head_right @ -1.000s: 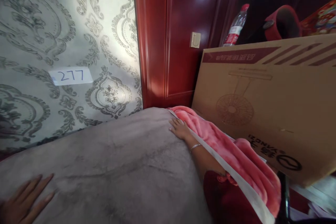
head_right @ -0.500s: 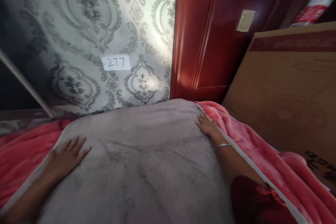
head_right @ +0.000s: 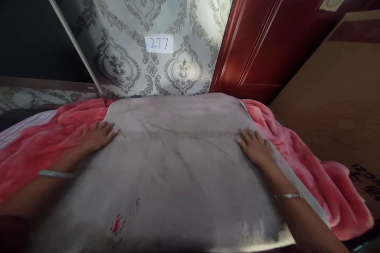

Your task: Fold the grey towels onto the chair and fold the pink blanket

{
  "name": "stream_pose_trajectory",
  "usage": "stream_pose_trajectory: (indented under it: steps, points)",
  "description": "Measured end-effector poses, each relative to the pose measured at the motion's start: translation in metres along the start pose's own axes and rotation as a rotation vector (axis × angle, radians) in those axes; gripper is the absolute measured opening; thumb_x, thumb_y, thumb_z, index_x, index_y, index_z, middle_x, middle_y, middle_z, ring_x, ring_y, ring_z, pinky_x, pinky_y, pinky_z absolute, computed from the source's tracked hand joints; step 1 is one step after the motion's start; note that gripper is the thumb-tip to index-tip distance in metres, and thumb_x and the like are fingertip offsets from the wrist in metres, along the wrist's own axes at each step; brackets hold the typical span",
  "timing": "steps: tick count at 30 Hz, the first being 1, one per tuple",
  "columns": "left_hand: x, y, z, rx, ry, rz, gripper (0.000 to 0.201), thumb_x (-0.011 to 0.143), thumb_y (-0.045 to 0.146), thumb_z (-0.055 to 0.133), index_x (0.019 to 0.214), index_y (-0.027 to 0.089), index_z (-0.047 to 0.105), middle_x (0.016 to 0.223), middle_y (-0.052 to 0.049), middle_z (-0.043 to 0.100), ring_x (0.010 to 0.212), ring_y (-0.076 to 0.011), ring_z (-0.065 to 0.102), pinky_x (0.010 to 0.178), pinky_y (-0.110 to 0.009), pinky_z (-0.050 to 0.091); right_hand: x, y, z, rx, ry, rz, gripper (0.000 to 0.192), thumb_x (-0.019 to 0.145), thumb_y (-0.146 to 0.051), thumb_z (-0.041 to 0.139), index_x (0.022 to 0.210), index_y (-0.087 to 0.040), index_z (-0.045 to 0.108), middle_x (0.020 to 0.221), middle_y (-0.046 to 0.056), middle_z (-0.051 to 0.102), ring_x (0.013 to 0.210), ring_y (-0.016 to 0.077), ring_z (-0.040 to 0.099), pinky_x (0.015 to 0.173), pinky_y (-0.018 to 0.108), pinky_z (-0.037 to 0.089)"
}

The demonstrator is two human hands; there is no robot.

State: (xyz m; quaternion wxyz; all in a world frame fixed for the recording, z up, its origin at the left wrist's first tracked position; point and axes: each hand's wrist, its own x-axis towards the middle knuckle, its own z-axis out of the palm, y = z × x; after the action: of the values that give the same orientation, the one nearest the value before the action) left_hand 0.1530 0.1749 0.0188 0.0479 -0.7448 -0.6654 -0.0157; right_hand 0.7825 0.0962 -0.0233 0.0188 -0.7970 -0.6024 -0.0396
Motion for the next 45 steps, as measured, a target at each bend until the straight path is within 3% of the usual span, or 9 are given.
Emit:
stream_pose_trajectory:
  steps: [4,10,13,15,18,20,29,40,45]
  points:
    - [-0.052,0.006,0.009,-0.013,-0.060,0.179,0.069,0.099,0.054,0.027,0.160,0.022,0.035,0.169,-0.010,0.029,0.156,-0.0352,0.020,0.123,-0.060,0.018,-0.059,0.030,0.033,0.011,-0.016,0.008,0.068,0.101,-0.055,0.025,0.162,-0.027,0.032,0.168,0.007,0.029,0.152,0.0347,0.028,0.118,0.062,0.032]
    - [-0.109,-0.055,0.018,-0.046,-0.029,0.017,0.070,0.100,0.052,0.021,0.161,0.018,0.032,0.169,-0.011,0.028,0.156,-0.0344,0.020,0.124,-0.061,0.018,-0.085,0.079,0.023,0.106,-0.051,0.250,0.067,0.101,-0.049,0.026,0.156,-0.014,0.044,0.164,0.020,0.033,0.150,0.0418,0.031,0.114,0.068,0.032]
    - [-0.125,-0.058,0.007,-0.060,0.000,-0.054,0.071,0.101,0.052,0.021,0.160,0.015,0.035,0.168,-0.014,0.029,0.155,-0.0387,0.022,0.121,-0.066,0.021,-0.098,0.036,0.005,0.076,-0.026,0.274,0.066,0.102,-0.049,0.025,0.151,-0.014,0.052,0.161,0.021,0.037,0.149,0.0459,0.030,0.109,0.074,0.032]
    - [-0.139,-0.039,0.001,-0.064,0.018,-0.077,0.073,0.101,0.054,0.025,0.158,0.011,0.037,0.168,-0.018,0.026,0.154,-0.0414,0.022,0.120,-0.067,0.024,-0.116,-0.013,0.000,0.088,0.055,0.125,0.064,0.103,-0.048,0.024,0.150,-0.015,0.052,0.161,0.020,0.038,0.149,0.0439,0.029,0.110,0.071,0.036]
    - [-0.163,0.003,0.001,-0.087,0.007,0.147,0.070,0.101,0.055,0.031,0.159,0.016,0.036,0.170,-0.014,0.024,0.157,-0.0363,0.017,0.124,-0.059,0.021,-0.151,-0.078,0.006,0.145,0.070,-0.257,0.062,0.102,-0.049,0.027,0.157,-0.024,0.043,0.164,0.010,0.036,0.152,0.0344,0.029,0.115,0.059,0.037]
    - [-0.179,0.021,0.007,-0.102,-0.047,0.296,0.067,0.101,0.057,0.031,0.159,0.024,0.037,0.169,-0.008,0.026,0.157,-0.0328,0.018,0.124,-0.058,0.021,-0.170,-0.096,0.012,0.137,0.042,-0.336,0.062,0.102,-0.052,0.027,0.158,-0.029,0.040,0.165,0.005,0.036,0.152,0.0316,0.029,0.117,0.057,0.035]
    - [-0.203,-0.001,0.019,-0.032,-0.027,0.156,0.072,0.100,0.058,0.032,0.157,0.016,0.040,0.166,-0.015,0.031,0.155,-0.0326,0.027,0.124,-0.058,0.024,-0.209,0.002,0.035,0.105,0.192,0.076,0.075,0.098,-0.057,0.016,0.152,-0.015,0.049,0.158,0.015,0.045,0.147,0.0396,0.036,0.113,0.066,0.036]
    - [-0.224,-0.028,0.030,-0.203,0.117,-0.024,0.076,0.098,0.055,0.027,0.152,0.005,0.043,0.164,-0.023,0.032,0.152,-0.0350,0.033,0.122,-0.051,0.033,-0.222,-0.003,0.037,0.175,0.271,0.231,0.074,0.098,-0.059,0.017,0.151,-0.019,0.050,0.156,0.016,0.046,0.147,0.0405,0.035,0.112,0.068,0.033]
    - [-0.229,-0.027,0.036,-0.103,0.170,-0.008,0.072,0.097,0.051,0.025,0.145,0.005,0.053,0.153,-0.024,0.049,0.146,-0.0393,0.041,0.119,-0.054,0.035,-0.220,0.004,0.043,0.204,0.266,0.236,0.075,0.097,-0.058,0.017,0.149,-0.018,0.052,0.157,0.017,0.045,0.148,0.0393,0.034,0.115,0.067,0.030]
